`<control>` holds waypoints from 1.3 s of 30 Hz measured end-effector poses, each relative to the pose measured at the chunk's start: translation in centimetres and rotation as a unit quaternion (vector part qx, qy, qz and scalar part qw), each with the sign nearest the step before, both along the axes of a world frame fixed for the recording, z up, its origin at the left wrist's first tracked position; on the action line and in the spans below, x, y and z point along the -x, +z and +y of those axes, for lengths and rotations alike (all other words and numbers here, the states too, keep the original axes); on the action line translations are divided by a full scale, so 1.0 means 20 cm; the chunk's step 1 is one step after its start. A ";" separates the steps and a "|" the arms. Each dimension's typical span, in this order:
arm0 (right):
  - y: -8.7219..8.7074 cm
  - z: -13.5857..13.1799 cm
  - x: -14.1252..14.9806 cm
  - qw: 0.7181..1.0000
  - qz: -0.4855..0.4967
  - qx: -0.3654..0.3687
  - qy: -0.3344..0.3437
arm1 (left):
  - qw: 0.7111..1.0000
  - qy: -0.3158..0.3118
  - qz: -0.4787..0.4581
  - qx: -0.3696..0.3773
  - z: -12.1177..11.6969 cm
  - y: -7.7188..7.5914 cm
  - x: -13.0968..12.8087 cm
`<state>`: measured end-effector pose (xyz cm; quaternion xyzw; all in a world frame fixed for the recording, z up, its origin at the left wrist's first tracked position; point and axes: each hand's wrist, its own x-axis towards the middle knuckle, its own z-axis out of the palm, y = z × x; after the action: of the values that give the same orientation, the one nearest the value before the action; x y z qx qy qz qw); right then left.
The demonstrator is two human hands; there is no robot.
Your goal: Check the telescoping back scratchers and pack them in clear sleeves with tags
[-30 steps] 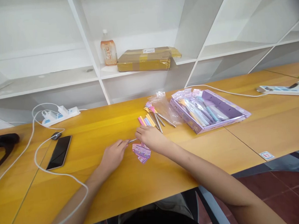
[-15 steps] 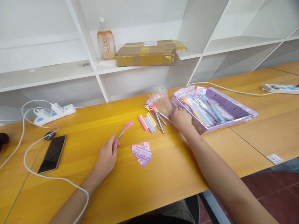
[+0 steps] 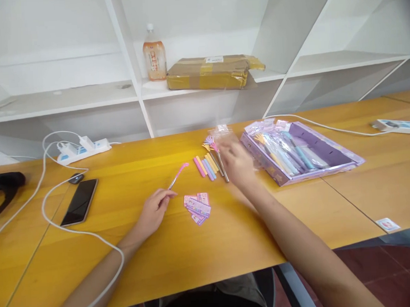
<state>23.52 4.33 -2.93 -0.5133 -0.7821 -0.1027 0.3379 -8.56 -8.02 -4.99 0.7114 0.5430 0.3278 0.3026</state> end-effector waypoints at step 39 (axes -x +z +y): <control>-0.05 -0.23 0.26 0.719 0.525 0.346 0.297 | 0.857 0.176 -0.478 0.082 0.03 -0.02 0.00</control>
<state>18.30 -0.26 -3.97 -0.3080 -0.5728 0.5665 0.5062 -8.50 -7.47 -5.48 0.3324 0.4724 0.6296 0.5195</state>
